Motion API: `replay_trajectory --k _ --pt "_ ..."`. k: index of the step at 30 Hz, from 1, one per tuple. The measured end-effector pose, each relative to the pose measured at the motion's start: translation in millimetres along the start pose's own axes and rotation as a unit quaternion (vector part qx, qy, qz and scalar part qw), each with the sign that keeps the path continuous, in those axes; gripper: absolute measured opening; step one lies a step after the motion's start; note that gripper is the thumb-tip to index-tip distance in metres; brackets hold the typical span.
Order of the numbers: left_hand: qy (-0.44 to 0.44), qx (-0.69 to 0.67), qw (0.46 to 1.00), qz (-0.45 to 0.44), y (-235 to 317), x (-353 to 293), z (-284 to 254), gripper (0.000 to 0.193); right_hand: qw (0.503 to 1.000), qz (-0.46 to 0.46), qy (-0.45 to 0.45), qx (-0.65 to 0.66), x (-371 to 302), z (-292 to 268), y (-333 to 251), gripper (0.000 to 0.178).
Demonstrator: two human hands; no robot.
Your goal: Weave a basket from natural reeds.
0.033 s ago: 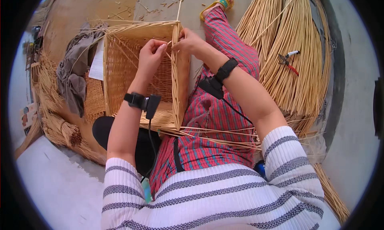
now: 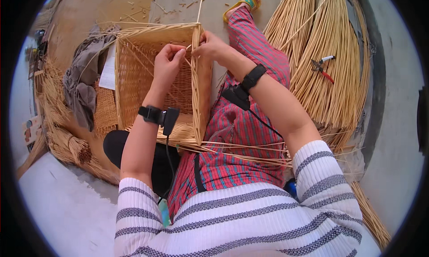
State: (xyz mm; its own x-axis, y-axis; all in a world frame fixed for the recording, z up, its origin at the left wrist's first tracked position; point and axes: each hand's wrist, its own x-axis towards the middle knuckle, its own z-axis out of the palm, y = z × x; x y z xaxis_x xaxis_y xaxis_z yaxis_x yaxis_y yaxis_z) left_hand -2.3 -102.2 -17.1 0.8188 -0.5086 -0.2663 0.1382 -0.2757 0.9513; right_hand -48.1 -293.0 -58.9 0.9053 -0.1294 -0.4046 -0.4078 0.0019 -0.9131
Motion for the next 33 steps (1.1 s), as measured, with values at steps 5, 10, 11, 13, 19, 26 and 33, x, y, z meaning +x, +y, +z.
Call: replay_trajectory --k 5,10,11,13,19,26,33 --pt "-0.055 0.026 0.998 0.031 5 6 -3 0.014 1.000 0.002 -0.011 0.016 2 1 1 0.043" --pt "-0.077 0.043 0.996 0.001 7 19 -6 0.011 1.000 -0.005 -0.011 0.029 -5 0 -5 0.046" --pt "-0.083 0.043 0.996 -0.015 7 22 -7 0.011 0.999 -0.003 -0.016 0.035 -7 -1 -6 0.046" --pt "-0.108 0.051 0.993 0.012 6 28 -6 0.011 0.999 -0.013 0.017 0.042 -9 2 -8 0.047" --pt "-0.125 0.095 0.988 -0.005 6 36 -3 0.011 0.999 -0.002 0.037 0.034 -13 5 -12 0.046" --pt "-0.118 -0.022 0.992 0.037 6 36 7 0.013 0.998 -0.053 0.029 0.010 -12 1 -3 0.055" --pt "-0.104 -0.078 0.979 -0.159 -1 14 2 0.026 0.988 -0.120 0.080 -0.044 -24 11 14 0.073"
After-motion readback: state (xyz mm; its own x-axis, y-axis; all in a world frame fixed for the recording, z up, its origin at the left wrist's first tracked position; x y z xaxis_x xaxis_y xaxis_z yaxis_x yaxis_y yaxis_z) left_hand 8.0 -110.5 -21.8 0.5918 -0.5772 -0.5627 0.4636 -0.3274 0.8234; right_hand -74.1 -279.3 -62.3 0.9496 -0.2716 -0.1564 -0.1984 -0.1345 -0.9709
